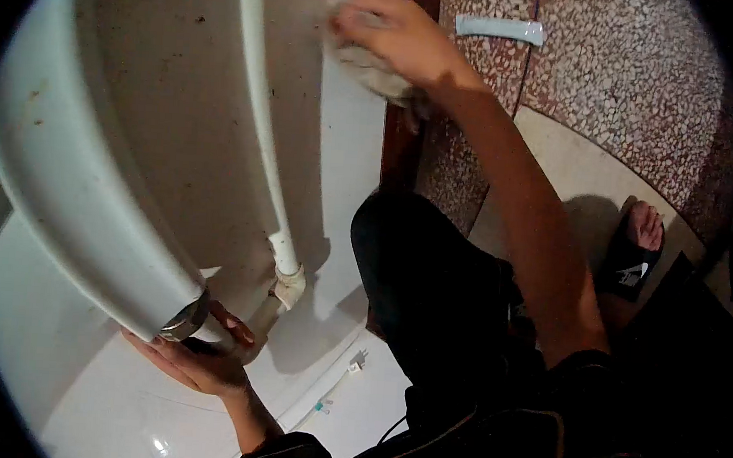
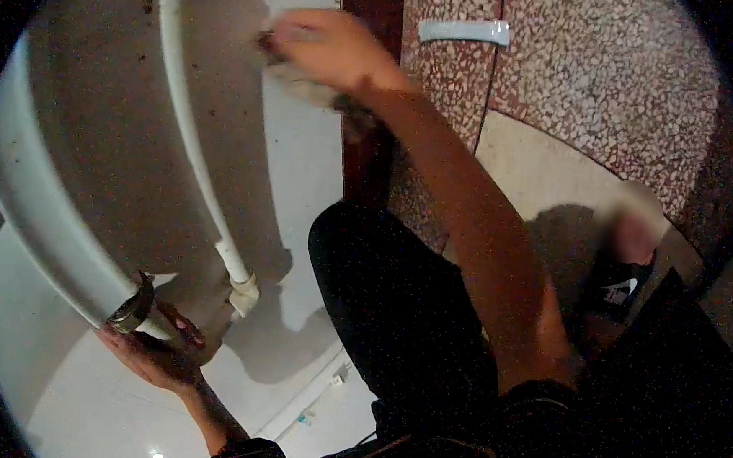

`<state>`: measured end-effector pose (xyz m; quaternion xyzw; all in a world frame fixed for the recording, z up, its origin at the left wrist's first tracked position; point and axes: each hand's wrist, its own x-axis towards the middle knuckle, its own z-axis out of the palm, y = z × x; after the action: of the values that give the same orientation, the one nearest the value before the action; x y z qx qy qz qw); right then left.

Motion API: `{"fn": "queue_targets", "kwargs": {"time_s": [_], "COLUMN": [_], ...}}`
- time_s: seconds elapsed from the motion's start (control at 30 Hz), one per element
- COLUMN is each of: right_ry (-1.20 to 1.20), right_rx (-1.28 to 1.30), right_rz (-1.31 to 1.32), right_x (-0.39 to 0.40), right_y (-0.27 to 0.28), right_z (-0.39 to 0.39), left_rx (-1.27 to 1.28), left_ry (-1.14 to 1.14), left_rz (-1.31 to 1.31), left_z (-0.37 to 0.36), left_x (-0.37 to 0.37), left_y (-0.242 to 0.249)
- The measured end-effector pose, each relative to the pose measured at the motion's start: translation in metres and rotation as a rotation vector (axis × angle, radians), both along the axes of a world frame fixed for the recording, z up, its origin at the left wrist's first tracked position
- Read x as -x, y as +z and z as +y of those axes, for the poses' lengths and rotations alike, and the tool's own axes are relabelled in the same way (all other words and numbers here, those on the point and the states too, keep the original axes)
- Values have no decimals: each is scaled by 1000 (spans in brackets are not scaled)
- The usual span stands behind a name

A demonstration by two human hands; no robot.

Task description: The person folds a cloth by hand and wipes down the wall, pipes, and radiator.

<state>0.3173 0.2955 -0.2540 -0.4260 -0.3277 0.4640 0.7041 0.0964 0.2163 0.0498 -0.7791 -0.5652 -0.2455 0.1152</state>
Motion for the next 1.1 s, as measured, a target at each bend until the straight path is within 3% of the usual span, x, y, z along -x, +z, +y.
{"fn": "queue_targets", "kwargs": {"time_s": [0.07, 0.1, 0.13, 0.2, 0.23, 0.47, 0.53, 0.6, 0.67, 0.77, 0.87, 0.9, 0.93, 1.0, 1.1], "right_ry": [-54, -180, -181, -143, -141, -30, -80, -270, -202, -419, -552, -280, -285, -126, -134], "right_rx": [175, 264, 264, 251, 80, -252, -174, -170, -111, -251, -220, -310, -313, -433, -463], "right_rz": [80, -166, -170, 191, 387, 710, 655, 129, 151, 0, 325, 614, 615, 891, 1112], "right_x": [-1, 8, 3, 0, -3, -26, -25, -28, -35, -38, -33, -35, -35, -34, -34], "right_y": [-41, -56, -47, -28, -30, -24, -20, -17, -11, -1, -1, 3, 0, -10, -26], "right_z": [-12, -12, -17, -26, -29, -65, -65, -61, -66, -64, -59, -71, -77, -85, -98], "left_rx": [-1, 98, 231, 352, 343, 325, 356, 379, 417, 357, 411, 410, 433, 449, 426], "left_ry": [-31, -41, -38, -20, -30, -40, -94, -153, -134, -127, -99, -107, -117, -126, -134], "left_rz": [-30, -124, -251, -374, -360, -457, -431, -411, -442, -411, -510, -510, -490, -471, -479], "left_z": [5, 5, 0, -6, -6, -9, -6, -6, -9, 1, -2, -2, -2, -2, -3], "left_x": [-5, -15, -31, -46, -45, -57, -42, -37, -39, -33, -41, -44, -45, -45, -45], "left_y": [-6, -9, -14, -19, -18, -23, -19, -18, -17, -18, -19, -19, -17, -17, -20]}}
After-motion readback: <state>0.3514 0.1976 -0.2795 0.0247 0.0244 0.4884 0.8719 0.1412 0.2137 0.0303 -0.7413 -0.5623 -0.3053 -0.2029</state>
